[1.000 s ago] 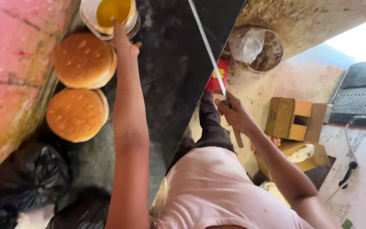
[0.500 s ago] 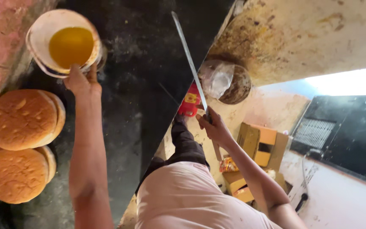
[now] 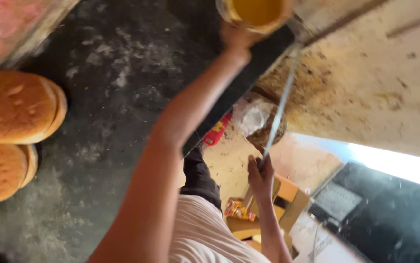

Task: The person slices bread rolls by hand using a knife, places them into black plastic bags, and then ties the bags closed.

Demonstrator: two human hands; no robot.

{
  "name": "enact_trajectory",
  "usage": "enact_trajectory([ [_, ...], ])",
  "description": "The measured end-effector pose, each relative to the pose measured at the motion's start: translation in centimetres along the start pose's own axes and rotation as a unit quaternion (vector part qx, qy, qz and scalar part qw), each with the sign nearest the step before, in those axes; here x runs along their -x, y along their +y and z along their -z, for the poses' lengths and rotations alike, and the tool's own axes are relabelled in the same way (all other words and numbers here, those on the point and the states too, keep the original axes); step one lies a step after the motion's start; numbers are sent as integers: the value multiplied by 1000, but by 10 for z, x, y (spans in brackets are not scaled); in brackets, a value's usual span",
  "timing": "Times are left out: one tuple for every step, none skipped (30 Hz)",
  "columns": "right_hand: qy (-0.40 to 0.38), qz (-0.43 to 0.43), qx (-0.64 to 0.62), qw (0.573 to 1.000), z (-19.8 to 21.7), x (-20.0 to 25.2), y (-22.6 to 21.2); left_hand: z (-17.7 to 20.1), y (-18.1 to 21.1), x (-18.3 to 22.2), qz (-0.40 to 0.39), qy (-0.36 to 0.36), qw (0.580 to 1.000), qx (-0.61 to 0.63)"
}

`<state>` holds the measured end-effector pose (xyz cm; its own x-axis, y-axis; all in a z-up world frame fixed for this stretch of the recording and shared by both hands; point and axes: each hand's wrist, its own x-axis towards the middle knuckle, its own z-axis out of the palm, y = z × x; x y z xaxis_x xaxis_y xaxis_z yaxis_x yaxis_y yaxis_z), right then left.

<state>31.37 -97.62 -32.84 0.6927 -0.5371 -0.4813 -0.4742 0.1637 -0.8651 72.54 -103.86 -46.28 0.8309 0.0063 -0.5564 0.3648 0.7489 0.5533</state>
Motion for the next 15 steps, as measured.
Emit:
enact_trajectory([
  [8,-6,-10,1000,1,-1,1,-13,-21,4,-4,8,1000,9],
  [12,-5,-21,1000,3,-1,3,-23,-40,10,-3,15,1000,16],
  [17,-5,-33,999,4,-2,5,-31,-54,16,4,17,1000,15],
  [21,-5,-45,999,4,-4,7,-38,-63,22,8,14,1000,12],
  [18,0,-41,999,5,-7,7,-44,-68,28,13,12,1000,8],
  [14,4,-38,999,6,-8,7,-47,-67,35,20,-6,1000,-7],
  [10,8,-34,999,6,-11,5,-48,-62,41,23,-25,999,-30],
  [0,14,-26,1000,4,-12,6,-42,-51,49,26,-45,997,-53],
  [-10,21,-17,1000,1,-13,5,-33,-35,58,46,-99,987,-115],
  [-19,28,-7,999,0,-14,3,-19,-13,68,69,-150,971,-175],
  [-35,36,-4,999,-3,-16,1,-3,11,82,91,-201,947,-234],
  [-49,45,-1,998,-6,-19,-2,17,39,98,86,-155,952,-250],
  [-63,54,1,997,-11,-21,-5,51,78,110,79,-109,955,-265],
  [-76,61,3,995,-15,-22,-7,99,122,126,-136,-268,931,-208],
  [-89,68,4,994,-21,-22,-9,134,163,136,-198,-120,837,-497],
])
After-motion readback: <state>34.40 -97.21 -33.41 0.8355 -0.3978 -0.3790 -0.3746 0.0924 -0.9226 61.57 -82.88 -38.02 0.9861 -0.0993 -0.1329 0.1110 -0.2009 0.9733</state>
